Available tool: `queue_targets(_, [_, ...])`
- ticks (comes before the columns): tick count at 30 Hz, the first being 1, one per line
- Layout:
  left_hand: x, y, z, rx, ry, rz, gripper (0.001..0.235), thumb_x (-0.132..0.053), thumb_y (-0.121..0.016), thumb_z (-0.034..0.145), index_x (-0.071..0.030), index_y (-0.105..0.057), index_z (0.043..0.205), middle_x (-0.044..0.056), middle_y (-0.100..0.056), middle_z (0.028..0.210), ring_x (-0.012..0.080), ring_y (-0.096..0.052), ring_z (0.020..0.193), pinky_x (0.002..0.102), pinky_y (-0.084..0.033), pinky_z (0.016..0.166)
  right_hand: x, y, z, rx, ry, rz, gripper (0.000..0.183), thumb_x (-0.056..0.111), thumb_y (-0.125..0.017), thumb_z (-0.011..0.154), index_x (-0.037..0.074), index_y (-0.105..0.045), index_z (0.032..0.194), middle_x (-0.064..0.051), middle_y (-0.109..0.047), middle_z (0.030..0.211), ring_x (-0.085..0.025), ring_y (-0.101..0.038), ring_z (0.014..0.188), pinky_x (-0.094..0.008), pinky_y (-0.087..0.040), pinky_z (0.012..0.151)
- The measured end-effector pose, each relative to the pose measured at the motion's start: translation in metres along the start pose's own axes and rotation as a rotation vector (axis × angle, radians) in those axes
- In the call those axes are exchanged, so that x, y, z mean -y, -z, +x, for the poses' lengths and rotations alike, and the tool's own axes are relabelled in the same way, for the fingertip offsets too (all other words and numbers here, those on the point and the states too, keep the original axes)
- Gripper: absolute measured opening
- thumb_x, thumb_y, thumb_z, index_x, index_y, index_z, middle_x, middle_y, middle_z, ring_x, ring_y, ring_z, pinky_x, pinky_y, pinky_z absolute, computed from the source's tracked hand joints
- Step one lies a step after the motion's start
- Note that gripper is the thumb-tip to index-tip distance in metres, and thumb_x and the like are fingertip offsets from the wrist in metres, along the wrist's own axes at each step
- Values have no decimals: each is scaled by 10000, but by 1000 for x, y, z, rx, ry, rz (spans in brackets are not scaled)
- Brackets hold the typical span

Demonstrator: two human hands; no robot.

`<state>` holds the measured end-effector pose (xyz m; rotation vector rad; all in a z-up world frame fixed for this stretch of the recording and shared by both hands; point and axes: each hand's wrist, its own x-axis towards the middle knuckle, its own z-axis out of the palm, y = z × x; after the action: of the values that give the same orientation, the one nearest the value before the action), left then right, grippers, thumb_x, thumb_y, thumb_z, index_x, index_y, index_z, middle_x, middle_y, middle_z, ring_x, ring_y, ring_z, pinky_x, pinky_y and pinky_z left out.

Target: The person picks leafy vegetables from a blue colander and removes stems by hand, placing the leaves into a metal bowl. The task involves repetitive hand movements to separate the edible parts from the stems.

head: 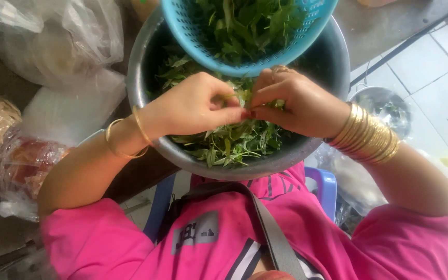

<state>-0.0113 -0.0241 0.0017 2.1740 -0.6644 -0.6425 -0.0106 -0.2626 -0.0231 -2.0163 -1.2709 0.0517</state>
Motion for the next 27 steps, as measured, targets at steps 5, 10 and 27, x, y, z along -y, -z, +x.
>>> queue_targets(5, [11,-7,12,45,124,-44,101,-250,-801,896,-157,-772,868,-93,-438,541,39,-363,491,231,-273,494,2,-2,-6,-88,-74,-51,132,186,-736,969,105,-763,1069,-42,-657,805,-191,-598,690,-357,-471,718])
queue_targets(10, [25,-9,12,-62,56,-121,135,-248,-749,921,-137,-745,844,-99,-455,562,32,-374,525,217,-340,570,23,-3,-19,-403,-57,-232,309,-11,-617,1071,-5,-661,766,-32,-526,536,-144,-488,480,-277,-419,518])
queue_targets(27, [25,-14,0,-257,65,-260,114,-116,-713,936,-62,-675,843,-18,-607,751,61,-470,638,197,-369,579,2,-42,-32,-277,-329,230,355,-9,-419,938,77,-623,1216,-63,-710,1121,-183,-695,938,-321,-565,854])
